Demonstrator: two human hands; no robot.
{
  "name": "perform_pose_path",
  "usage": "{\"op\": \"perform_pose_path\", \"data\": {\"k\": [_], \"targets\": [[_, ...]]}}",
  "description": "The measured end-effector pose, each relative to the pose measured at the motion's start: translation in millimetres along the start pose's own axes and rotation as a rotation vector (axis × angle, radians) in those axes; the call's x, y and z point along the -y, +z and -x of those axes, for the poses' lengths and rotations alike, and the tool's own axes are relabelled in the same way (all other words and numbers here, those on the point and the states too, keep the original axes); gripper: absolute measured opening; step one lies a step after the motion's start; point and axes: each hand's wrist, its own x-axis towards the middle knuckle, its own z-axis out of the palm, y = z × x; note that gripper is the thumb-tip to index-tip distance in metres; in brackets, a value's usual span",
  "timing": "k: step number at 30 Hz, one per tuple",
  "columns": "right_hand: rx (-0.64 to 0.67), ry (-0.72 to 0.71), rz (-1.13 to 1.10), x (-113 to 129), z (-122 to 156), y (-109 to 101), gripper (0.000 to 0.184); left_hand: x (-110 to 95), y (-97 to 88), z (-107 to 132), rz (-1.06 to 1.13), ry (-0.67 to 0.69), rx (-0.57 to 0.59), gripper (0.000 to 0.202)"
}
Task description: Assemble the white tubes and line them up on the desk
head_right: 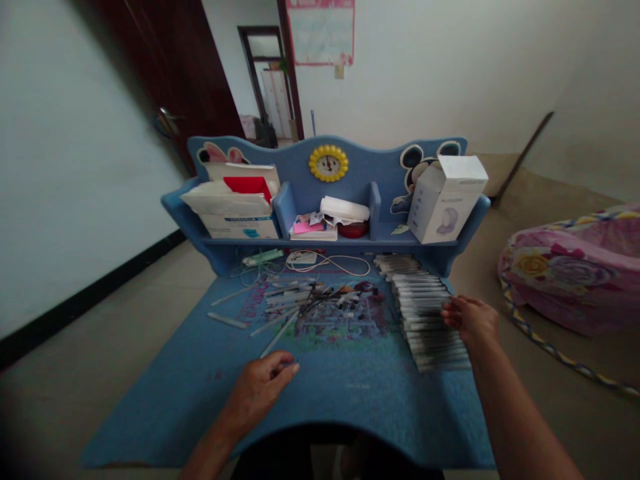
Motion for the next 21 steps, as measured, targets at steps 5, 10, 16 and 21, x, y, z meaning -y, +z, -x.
{"op": "perform_pose_path", "data": {"k": [5,10,16,21], "targets": [[-0.048,-0.011,-0.018,0,7,1,0.041,1,-1.2,-9,-0.015,0.019,-0.008,0.025],[0.07,-0.102,-0.007,-3,34,7,0.035,2,3.4,-26,-0.041,0.101,-0.04,0.022],[0.403,-0.08,0.186,-27,106,31,0.033,-3,2.1,-69,-0.272,0.058,-0.142,0.017],[0.628,-0.035,0.278,-57,156,50,0.031,-11,-7.3,-118,-0.408,-0.022,-0.204,0.017]]}}
